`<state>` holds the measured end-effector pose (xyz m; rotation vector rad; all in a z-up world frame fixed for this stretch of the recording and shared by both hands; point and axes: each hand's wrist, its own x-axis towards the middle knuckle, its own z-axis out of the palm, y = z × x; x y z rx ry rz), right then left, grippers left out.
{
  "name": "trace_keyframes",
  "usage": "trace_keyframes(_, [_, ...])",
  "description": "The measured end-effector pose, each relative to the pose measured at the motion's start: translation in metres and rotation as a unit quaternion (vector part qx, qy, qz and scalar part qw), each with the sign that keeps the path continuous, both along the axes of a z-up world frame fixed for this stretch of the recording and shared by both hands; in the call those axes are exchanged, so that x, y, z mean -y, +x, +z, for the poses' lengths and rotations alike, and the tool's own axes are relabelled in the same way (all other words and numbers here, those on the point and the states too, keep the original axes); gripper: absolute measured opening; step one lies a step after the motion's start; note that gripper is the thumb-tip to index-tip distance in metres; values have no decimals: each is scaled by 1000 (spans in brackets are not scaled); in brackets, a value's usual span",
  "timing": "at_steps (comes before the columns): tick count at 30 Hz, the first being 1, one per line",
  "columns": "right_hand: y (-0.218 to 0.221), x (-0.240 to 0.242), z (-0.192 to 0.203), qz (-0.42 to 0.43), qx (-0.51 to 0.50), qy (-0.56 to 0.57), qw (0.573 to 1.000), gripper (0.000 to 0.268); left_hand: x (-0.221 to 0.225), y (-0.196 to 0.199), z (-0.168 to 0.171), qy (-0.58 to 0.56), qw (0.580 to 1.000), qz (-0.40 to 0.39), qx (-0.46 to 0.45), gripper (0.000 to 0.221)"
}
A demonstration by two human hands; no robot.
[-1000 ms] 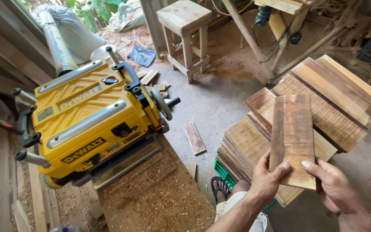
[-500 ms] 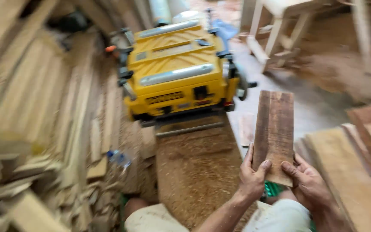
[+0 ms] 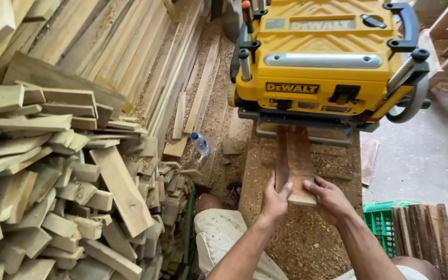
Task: Feeding wooden boards into a thickness planer to smooth and level their surfaces.
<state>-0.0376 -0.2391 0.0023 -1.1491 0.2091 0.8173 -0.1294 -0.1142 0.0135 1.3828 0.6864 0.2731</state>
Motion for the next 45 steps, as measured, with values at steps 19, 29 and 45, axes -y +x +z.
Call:
trace_keyframes(19, [-10,-11,166,113,42,-179,976,98,-46,-22,124,38,986,-133,-95,107])
trace_keyframes(29, [-27,-6,31,231,252,-298,891,81,-61,-37,-25,186,974,-119,-56,80])
trace_keyframes(45, [17,-49,-57,170,570,-414,689,53,-91,37,-24,297,943,-150,-17,67])
